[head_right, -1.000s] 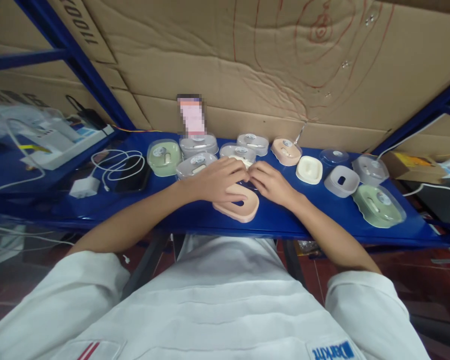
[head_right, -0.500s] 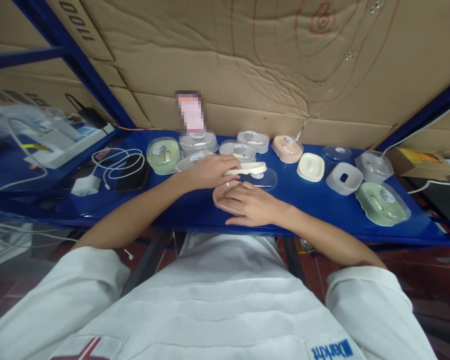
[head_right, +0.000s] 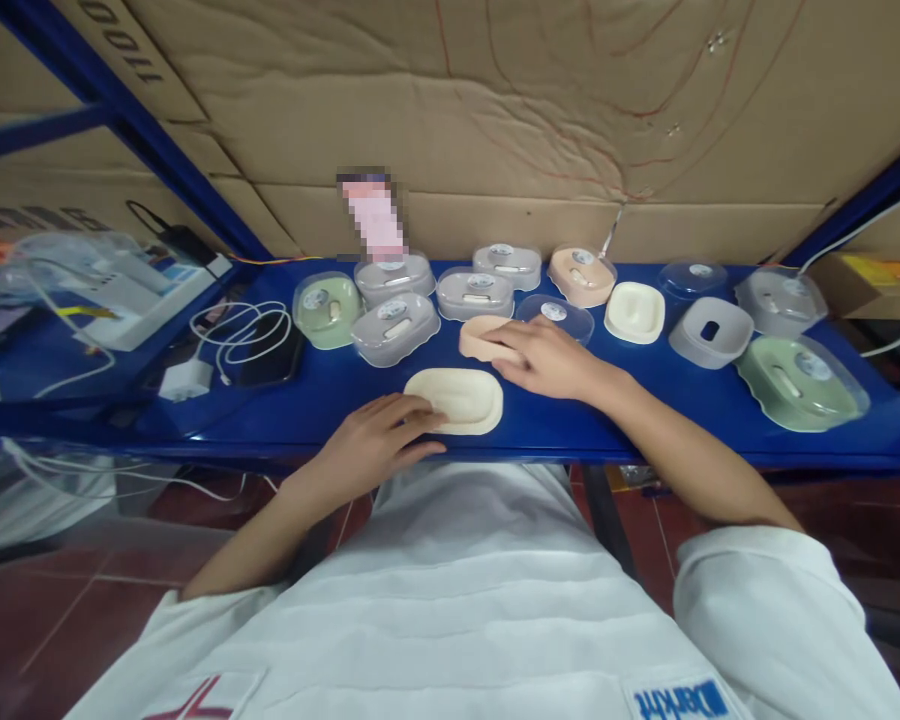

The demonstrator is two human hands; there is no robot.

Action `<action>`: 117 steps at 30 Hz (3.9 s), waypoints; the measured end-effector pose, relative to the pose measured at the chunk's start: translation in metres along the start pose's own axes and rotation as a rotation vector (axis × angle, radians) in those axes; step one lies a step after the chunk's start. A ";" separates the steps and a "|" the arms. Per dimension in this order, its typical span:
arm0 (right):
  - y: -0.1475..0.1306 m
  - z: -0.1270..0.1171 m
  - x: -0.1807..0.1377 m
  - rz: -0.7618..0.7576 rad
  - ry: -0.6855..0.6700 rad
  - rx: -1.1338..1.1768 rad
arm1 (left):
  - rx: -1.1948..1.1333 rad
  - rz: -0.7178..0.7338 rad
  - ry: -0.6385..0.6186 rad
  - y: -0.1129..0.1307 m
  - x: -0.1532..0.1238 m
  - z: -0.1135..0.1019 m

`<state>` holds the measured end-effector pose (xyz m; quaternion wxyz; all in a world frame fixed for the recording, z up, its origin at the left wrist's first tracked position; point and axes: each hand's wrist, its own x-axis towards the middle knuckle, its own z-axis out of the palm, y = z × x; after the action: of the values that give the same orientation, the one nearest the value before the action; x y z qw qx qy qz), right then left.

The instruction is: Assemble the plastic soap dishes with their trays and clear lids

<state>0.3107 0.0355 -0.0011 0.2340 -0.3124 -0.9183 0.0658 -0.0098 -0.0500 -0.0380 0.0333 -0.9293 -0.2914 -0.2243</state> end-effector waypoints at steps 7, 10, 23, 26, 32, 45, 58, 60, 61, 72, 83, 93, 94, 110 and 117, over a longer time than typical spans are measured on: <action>-0.045 0.021 0.002 -0.308 -0.120 0.111 | -0.005 -0.105 0.299 -0.001 0.012 0.022; -0.051 0.023 0.000 -0.299 -0.156 0.058 | -0.083 -0.117 0.196 -0.001 0.012 0.023; -0.016 0.024 0.002 -0.159 0.048 -0.046 | -0.122 -0.148 0.091 -0.005 0.011 0.027; -0.019 0.023 0.001 -0.177 -0.048 -0.021 | -0.142 -0.148 0.090 -0.005 0.012 0.027; -0.033 0.033 0.007 -0.264 -0.186 0.063 | -0.142 -0.173 0.091 -0.006 0.012 0.026; 0.089 -0.046 -0.035 0.601 -0.276 -0.307 | -0.225 -0.294 0.156 -0.008 0.008 0.024; -0.014 -0.012 -0.003 0.040 -0.112 -0.066 | -0.431 -0.399 0.298 -0.011 0.008 0.029; -0.015 0.001 -0.002 -0.002 -0.144 -0.128 | -0.468 -0.411 0.312 -0.012 0.007 0.031; -0.013 0.006 -0.002 -0.030 -0.154 -0.150 | -0.481 -0.412 0.319 -0.012 0.007 0.032; -0.013 0.027 0.001 -0.127 -0.148 -0.306 | -0.366 -0.435 0.270 -0.009 0.007 0.025; -0.006 0.026 0.001 -0.078 -0.184 -0.204 | -0.339 -0.436 0.231 -0.011 0.007 0.024; 0.012 0.035 0.002 -0.136 -0.091 -0.001 | -0.433 -0.430 0.245 -0.011 0.006 0.025; 0.015 0.032 0.002 -0.130 -0.083 -0.011 | -0.464 -0.437 0.257 -0.011 0.006 0.025; 0.114 -0.045 0.068 0.374 0.045 -0.338 | -0.429 -0.410 0.206 -0.011 0.006 0.019; 0.054 -0.062 -0.019 0.916 -0.051 -0.585 | -0.428 -0.366 0.151 -0.012 0.006 0.018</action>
<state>0.3825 0.0653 0.0320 0.0623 -0.7310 -0.6736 -0.0898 -0.0048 -0.0338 -0.0528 -0.1828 -0.8279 -0.3971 -0.3515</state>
